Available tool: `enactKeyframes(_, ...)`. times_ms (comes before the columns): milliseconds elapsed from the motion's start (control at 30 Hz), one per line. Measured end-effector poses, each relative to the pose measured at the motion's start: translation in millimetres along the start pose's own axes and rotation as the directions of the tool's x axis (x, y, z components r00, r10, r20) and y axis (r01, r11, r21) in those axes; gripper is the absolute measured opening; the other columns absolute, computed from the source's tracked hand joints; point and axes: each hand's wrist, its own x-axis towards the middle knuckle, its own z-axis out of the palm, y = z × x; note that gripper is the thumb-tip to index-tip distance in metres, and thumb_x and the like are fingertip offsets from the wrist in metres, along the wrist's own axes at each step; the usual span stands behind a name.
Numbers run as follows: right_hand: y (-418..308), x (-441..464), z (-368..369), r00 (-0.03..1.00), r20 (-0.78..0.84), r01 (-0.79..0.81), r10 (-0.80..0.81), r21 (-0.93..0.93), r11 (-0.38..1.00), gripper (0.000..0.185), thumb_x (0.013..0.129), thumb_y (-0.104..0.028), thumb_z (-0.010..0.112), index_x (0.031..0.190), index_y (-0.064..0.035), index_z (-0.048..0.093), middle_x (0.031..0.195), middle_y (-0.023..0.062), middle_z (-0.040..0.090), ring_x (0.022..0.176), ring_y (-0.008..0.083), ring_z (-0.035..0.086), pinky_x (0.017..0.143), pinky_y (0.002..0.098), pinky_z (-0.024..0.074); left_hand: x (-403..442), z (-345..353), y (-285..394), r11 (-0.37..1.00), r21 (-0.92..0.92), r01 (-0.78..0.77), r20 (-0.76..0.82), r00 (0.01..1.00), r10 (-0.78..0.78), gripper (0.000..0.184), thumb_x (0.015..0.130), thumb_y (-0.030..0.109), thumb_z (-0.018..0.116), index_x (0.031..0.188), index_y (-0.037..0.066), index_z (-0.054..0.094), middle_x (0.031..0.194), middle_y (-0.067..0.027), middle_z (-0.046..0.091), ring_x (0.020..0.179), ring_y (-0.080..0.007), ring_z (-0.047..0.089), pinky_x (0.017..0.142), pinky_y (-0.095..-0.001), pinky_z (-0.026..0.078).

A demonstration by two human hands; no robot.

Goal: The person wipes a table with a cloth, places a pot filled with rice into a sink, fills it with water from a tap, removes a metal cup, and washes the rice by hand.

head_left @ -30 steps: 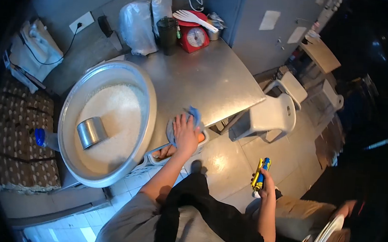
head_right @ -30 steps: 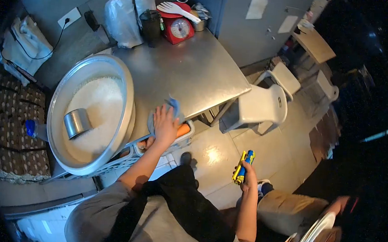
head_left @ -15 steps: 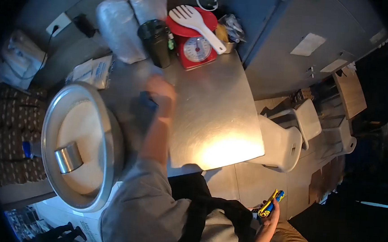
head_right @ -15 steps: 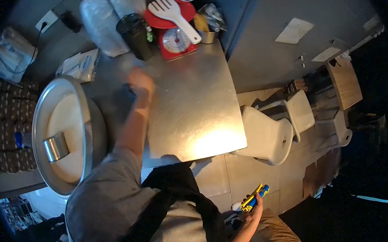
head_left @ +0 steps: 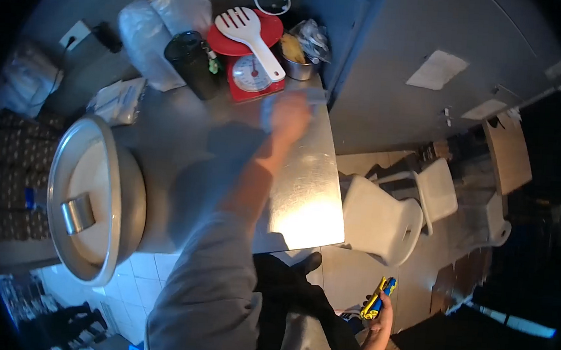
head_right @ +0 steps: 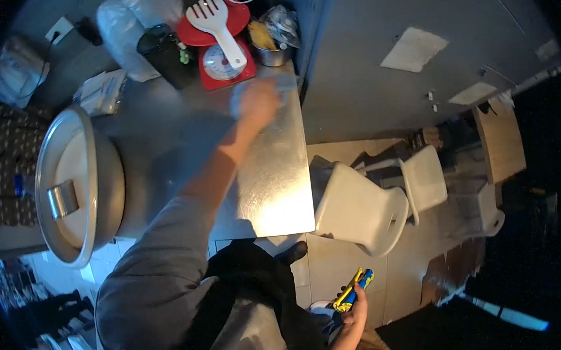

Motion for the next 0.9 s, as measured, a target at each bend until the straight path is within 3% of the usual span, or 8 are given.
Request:
enactKeyframes(100, -31.3, 27.9, -24.3, 0.999, 0.04, -0.01, 0.012, -0.057, 0.998, 0.033, 0.078, -0.033, 0.064, 0.1, -0.0093, 0.054, 0.078, 0.0104, 0.061, 0.062, 0.0254, 0.06, 0.055, 0.0388, 0.0508, -69.1, 15.5, -138.3, 0.963, 0.187, -0.193, -0.585, 0.766, 0.266, 0.04, 0.085, 0.028, 0.056, 0.115, 0.002, 0.056, 0.116, -0.0172, 0.058, 0.111, -0.0321, 0.053, 0.098, -0.042, 0.038)
enactKeyframes(233, -64.8, 54.0, -35.6, 0.995, 0.1, 0.039, -0.026, -0.128, 0.991, 0.042, 0.074, -0.038, 0.066, 0.1, -0.0075, 0.054, 0.081, 0.0103, 0.061, 0.064, 0.0255, 0.059, 0.057, 0.0377, 0.0497, -189.6, -66.6, -221.3, 0.772, 0.23, 0.592, -0.483, 0.758, -0.437, 0.037, 0.09, 0.03, 0.048, 0.112, 0.001, 0.056, 0.111, -0.0164, 0.059, 0.104, -0.0305, 0.055, 0.091, -0.0408, 0.041)
enactKeyframes(467, -79.6, 75.8, -39.7, 0.983, 0.174, -0.019, 0.051, -0.184, 0.983, 0.038, 0.077, -0.036, 0.066, 0.102, -0.0094, 0.054, 0.08, 0.0096, 0.061, 0.063, 0.024, 0.059, 0.055, 0.0373, 0.0493, -257.1, -16.8, -75.9, 0.736, 0.399, 0.548, -0.576, 0.774, -0.263, 0.034, 0.088, 0.023, 0.048, 0.112, -0.002, 0.053, 0.106, -0.0195, 0.057, 0.099, -0.0323, 0.054, 0.089, -0.0417, 0.04)
enactKeyframes(600, -93.7, 65.4, -21.8, 0.978, 0.206, 0.035, 0.022, -0.266, 0.963, 0.045, 0.073, -0.04, 0.069, 0.1, -0.0069, 0.055, 0.08, 0.01, 0.062, 0.062, 0.0242, 0.059, 0.055, 0.0372, 0.0503, -259.6, 2.8, 73.4, 0.982, 0.184, 0.043, -0.316, 0.949, 0.018, 0.039, 0.074, 0.012, 0.054, 0.111, 0.0, 0.053, 0.104, -0.0183, 0.058, 0.103, -0.0293, 0.055, 0.085, -0.0396, 0.045)
enactKeyframes(733, -117.5, 66.3, -20.8, 0.984, 0.176, 0.028, 0.007, -0.197, 0.98, 0.041, 0.076, -0.035, 0.067, 0.105, -0.0095, 0.053, 0.082, 0.0107, 0.06, 0.064, 0.0243, 0.059, 0.056, 0.0376, 0.0491, -153.9, -16.4, 67.4, 0.973, 0.071, 0.221, 0.262, 0.937, -0.232, 0.025, 0.075, 0.017, 0.057, 0.097, 0.005, 0.056, 0.103, -0.0189, 0.059, 0.098, -0.0282, 0.057, 0.082, -0.0398, 0.046)
enactKeyframes(800, -120.3, 69.3, -28.0, 0.991, 0.133, 0.042, -0.019, -0.172, 0.984, 0.041, 0.076, -0.035, 0.068, 0.105, -0.0094, 0.053, 0.08, 0.0104, 0.061, 0.063, 0.024, 0.059, 0.056, 0.0377, 0.0497, -87.9, 31.2, -0.2, 0.938, 0.274, 0.213, 0.019, 0.974, -0.227, 0.031, 0.082, 0.027, 0.053, 0.102, 0.003, 0.056, 0.103, -0.018, 0.059, 0.098, -0.0302, 0.056, 0.08, -0.042, 0.045)
enactKeyframes(833, -119.8, 72.5, -35.0, 0.993, 0.114, 0.045, -0.028, -0.152, 0.987, 0.041, 0.076, -0.034, 0.068, 0.105, -0.0094, 0.053, 0.08, 0.0103, 0.061, 0.063, 0.024, 0.059, 0.056, 0.0378, 0.0498, -57.6, 51.2, -30.7, 0.947, 0.263, 0.184, -0.568, 0.823, -0.003, 0.033, 0.084, 0.03, 0.051, 0.105, 0.005, 0.057, 0.102, -0.0153, 0.059, 0.099, -0.0316, 0.055, 0.082, -0.0428, 0.044)
enactKeyframes(900, -113.6, 76.4, -46.0, 0.996, 0.082, 0.045, -0.036, -0.119, 0.992, 0.041, 0.076, -0.034, 0.068, 0.105, -0.0096, 0.052, 0.079, 0.0102, 0.061, 0.063, 0.0241, 0.059, 0.056, 0.038, 0.05, -14.3, 40.1, -31.4, 0.93, 0.19, 0.316, -0.586, 0.796, -0.151, 0.033, 0.083, 0.03, 0.053, 0.106, 0.006, 0.057, 0.102, -0.0134, 0.059, 0.098, -0.0309, 0.055, 0.083, -0.0417, 0.043)
